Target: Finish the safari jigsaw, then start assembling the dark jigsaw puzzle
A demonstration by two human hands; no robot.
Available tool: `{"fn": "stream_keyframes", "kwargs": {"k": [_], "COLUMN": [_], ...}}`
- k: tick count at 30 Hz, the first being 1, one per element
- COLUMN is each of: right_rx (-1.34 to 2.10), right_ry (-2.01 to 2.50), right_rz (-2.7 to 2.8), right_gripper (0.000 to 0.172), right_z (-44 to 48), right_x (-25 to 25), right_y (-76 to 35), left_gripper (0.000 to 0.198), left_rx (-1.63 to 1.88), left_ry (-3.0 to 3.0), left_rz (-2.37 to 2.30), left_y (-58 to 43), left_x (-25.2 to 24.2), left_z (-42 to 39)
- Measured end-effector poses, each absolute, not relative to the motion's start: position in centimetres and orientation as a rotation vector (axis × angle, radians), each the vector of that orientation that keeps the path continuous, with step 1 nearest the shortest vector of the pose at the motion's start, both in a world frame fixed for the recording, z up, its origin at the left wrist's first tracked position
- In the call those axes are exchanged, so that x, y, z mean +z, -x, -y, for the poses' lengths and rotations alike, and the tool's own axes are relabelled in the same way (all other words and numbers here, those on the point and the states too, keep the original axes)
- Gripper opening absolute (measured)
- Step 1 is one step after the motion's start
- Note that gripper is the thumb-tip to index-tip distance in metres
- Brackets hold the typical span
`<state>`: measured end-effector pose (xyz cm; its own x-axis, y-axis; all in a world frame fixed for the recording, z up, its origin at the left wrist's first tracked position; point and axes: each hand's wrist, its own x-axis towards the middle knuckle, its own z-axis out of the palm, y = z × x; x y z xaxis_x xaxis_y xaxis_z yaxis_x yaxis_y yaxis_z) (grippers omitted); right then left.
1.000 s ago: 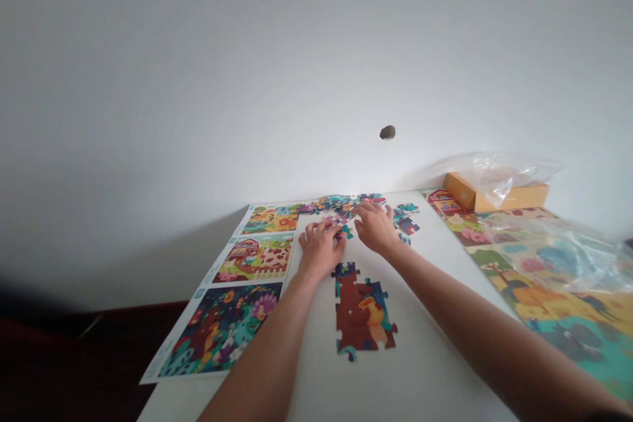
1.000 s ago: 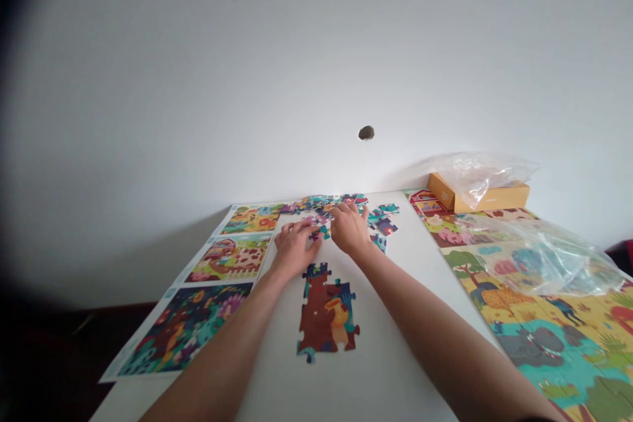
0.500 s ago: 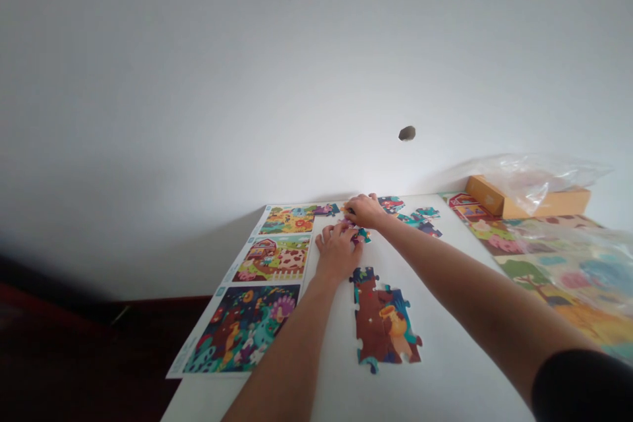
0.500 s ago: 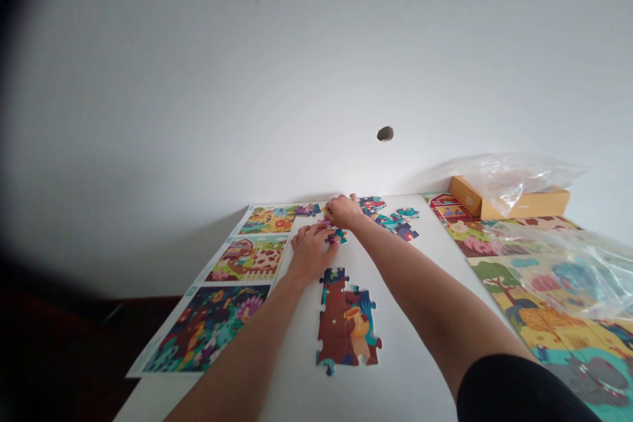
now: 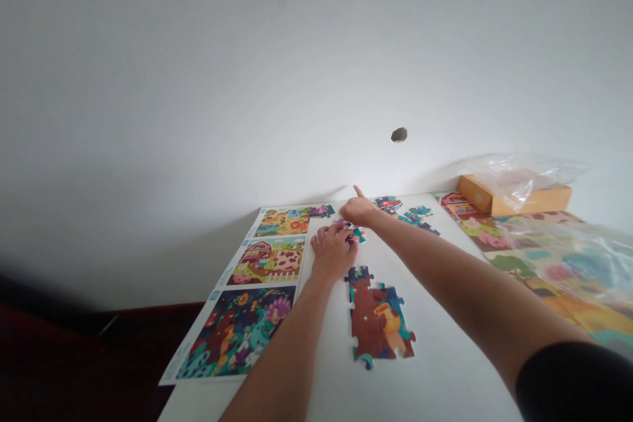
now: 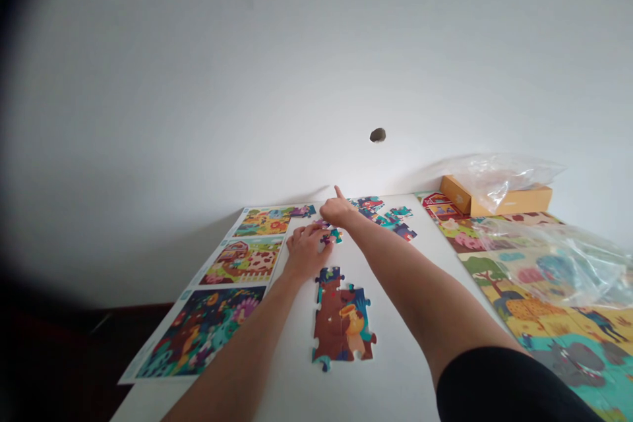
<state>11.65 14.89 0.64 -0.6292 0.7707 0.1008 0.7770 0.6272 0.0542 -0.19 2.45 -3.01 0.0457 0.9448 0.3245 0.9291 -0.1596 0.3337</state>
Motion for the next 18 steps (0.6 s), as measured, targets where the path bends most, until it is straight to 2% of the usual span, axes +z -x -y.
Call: {"fn": "stream_keyframes", "kwargs": {"k": [3,5,9,13,18], "right_rx": [-0.256,-0.248,0.093,0.553,0.632], "right_ry": [1.156,1.216,1.475,1.499,1.433], "right_rz": [2.617,2.355,1.777,1.397,1.343], "right_gripper": [0.031,0.035,0.033,0.034,0.034], "right_z": [-13.0,-11.1,-7.2,-4.8,-4.5], "right_x": [0.9,0.8,-0.3,-2.1,-3.0], "right_y": [-12.2,-12.8,-15.0,-17.8,-18.7], "left_gripper": [0.030,0.031,0.033,0.041,0.050], "left_rx": [0.750,0.753,0.728,0.745,0.844], "left_ry": [-2.252,-2.251,-2.252,-2.255,-2.295], "left_rz": [-2.008,-1.994,-1.966,-1.948,-1.855], "left_y": [0.2,0.2,0.3,0.4,0.2], "left_x": [-2.9,-2.7,-2.4,-2.5,-2.3], "left_z": [-2.4,-2.3,-2.3,-2.5,-2.4]}}
